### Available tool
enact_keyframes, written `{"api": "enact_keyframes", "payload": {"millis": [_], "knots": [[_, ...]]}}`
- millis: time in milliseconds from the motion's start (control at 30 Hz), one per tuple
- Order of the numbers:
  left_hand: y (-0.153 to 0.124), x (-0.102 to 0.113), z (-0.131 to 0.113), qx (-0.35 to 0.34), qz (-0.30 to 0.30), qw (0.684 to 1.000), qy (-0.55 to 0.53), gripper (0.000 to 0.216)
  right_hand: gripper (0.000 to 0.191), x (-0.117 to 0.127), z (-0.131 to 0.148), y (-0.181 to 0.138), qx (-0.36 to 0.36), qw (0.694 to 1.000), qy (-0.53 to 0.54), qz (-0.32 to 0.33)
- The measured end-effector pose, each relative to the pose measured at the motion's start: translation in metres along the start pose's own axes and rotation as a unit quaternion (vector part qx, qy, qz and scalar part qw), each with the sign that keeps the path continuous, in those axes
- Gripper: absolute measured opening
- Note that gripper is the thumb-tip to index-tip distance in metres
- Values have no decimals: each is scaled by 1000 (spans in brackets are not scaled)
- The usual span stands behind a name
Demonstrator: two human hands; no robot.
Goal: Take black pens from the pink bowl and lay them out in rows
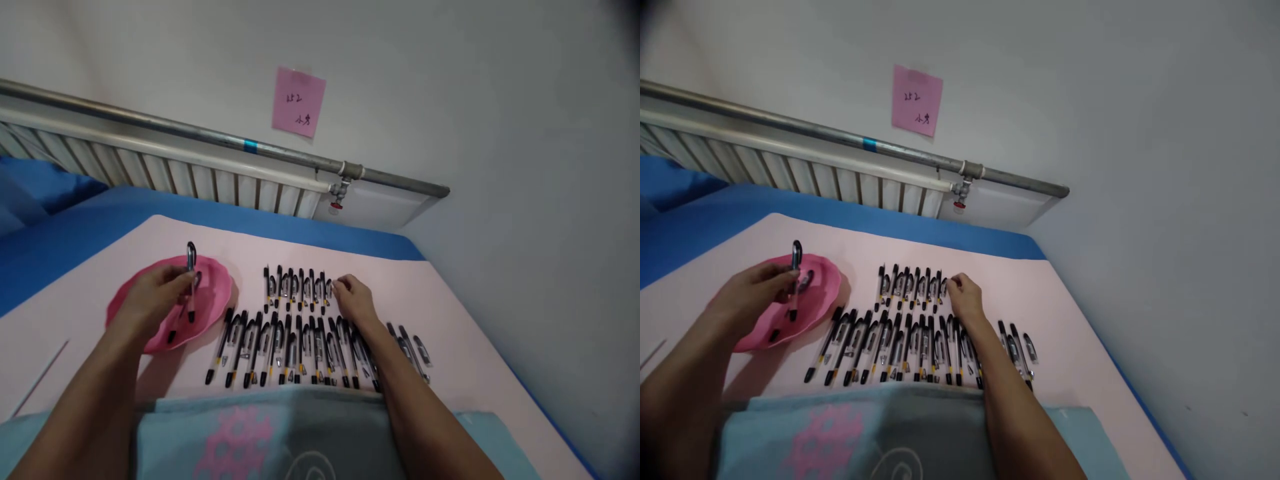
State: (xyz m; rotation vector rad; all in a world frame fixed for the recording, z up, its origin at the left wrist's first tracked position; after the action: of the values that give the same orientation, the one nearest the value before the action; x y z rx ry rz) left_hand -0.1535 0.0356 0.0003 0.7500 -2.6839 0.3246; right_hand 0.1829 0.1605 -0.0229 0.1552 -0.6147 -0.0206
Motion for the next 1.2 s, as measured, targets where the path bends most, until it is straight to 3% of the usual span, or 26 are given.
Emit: {"api": "enact_keyframes", "payload": {"millis": [67, 133, 200, 267, 333, 467, 600, 900, 1033, 1100, 1200], "knots": [[-11, -18, -10, -4, 45, 997, -60, 14, 23, 3, 13, -8, 1, 1000, 22, 0], [-23, -40, -18, 0, 91, 982, -165, 16, 26, 1, 34, -22, 6, 998, 57, 39], [-35, -62, -24, 1, 135, 963, -234, 18, 26, -10, 60, -43, 6, 968, 163, 192], [-47, -80, -26, 11, 178, 954, -243, 17, 23, -21, 82, -66, -11, 917, 214, 336], [-54, -90, -27, 16, 200, 947, -251, 18, 17, -28, 94, -82, -38, 884, 237, 402], [-54, -89, -30, 9, 214, 935, -283, 23, 11, -34, 93, -89, -84, 862, 262, 426], [-43, -76, -29, 19, 166, 922, -349, 28, 9, -36, 90, -88, -113, 841, 250, 467], [-36, -69, -24, 22, 56, 928, -367, 24, 13, -40, 88, -89, -107, 846, 243, 463], [-17, -41, -20, 4, -39, 909, -416, 10, 10, -40, 85, -91, -126, 836, 233, 481], [-7, -26, -15, 31, -82, 885, -456, 4, 11, -40, 85, -91, -136, 837, 238, 474], [-4, -26, -14, 83, -32, 866, -493, 10, 13, -40, 87, -90, -152, 840, 260, 451]]}}
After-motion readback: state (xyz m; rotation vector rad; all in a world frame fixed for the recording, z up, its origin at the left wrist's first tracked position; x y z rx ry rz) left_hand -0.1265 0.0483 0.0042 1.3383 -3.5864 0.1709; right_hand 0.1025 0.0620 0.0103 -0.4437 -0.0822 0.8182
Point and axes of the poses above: each hand's wrist, its own y-axis towards the middle knuckle, its own x-axis out of the back of the hand, z = x × y, the point moved 3 cm from there along y, towards the middle knuckle, and after that the axes turned 9 degrees about y, right-handed, at the moved point
